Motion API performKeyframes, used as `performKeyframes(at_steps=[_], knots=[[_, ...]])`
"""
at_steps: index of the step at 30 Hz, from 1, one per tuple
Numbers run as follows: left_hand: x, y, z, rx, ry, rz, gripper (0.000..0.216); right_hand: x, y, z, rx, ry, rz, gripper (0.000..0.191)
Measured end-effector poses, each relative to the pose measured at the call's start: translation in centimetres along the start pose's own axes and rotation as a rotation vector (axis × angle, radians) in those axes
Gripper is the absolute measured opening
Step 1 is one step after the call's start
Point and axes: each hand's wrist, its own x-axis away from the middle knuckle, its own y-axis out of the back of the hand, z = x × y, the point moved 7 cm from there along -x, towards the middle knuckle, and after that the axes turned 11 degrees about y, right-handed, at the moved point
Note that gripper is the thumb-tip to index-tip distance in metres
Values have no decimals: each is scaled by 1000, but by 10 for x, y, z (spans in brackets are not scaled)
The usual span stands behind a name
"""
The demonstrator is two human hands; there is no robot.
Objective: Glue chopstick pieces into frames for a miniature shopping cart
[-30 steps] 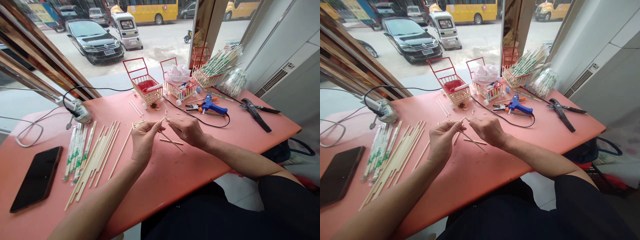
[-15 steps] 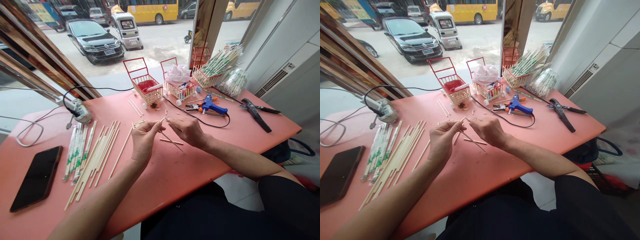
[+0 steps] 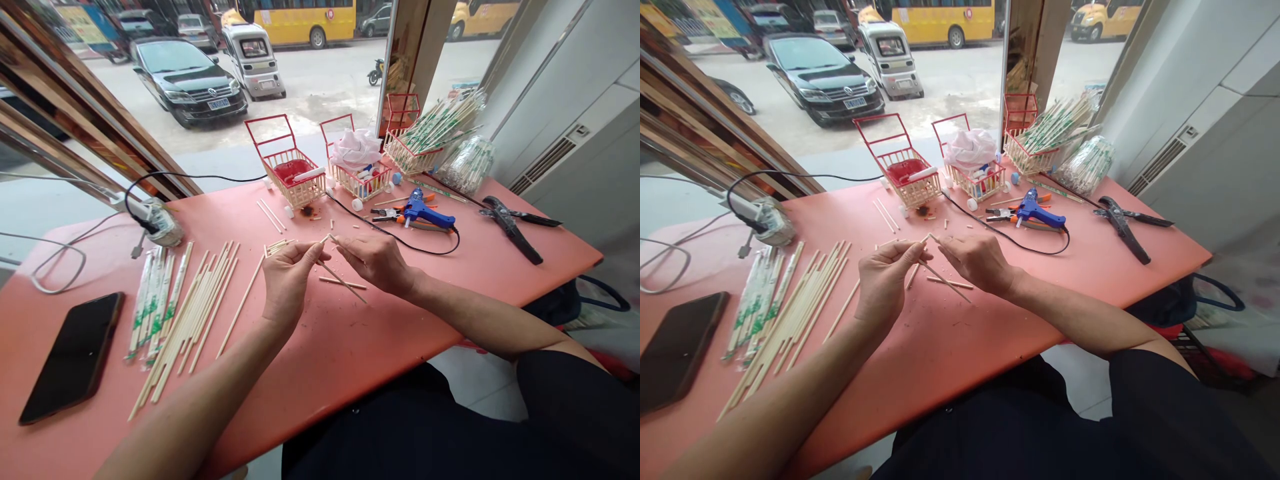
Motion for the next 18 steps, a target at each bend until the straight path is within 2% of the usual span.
performKeyframes(at_steps=[5,11,15,18], knots=[[-1,0,0,5,-4,-3,23,1,-2,-3,-30,-45,26,37],[1,1,0,18,-12,-5,21,1,0,-2,-19,-21,-13,39],[0,2,1,3,-9,-18,20,1,2,-5,-156,-62,-83,40],[-1,4,1,8,-12,-22,19,0,1,-11,-306,-156,-87,38]])
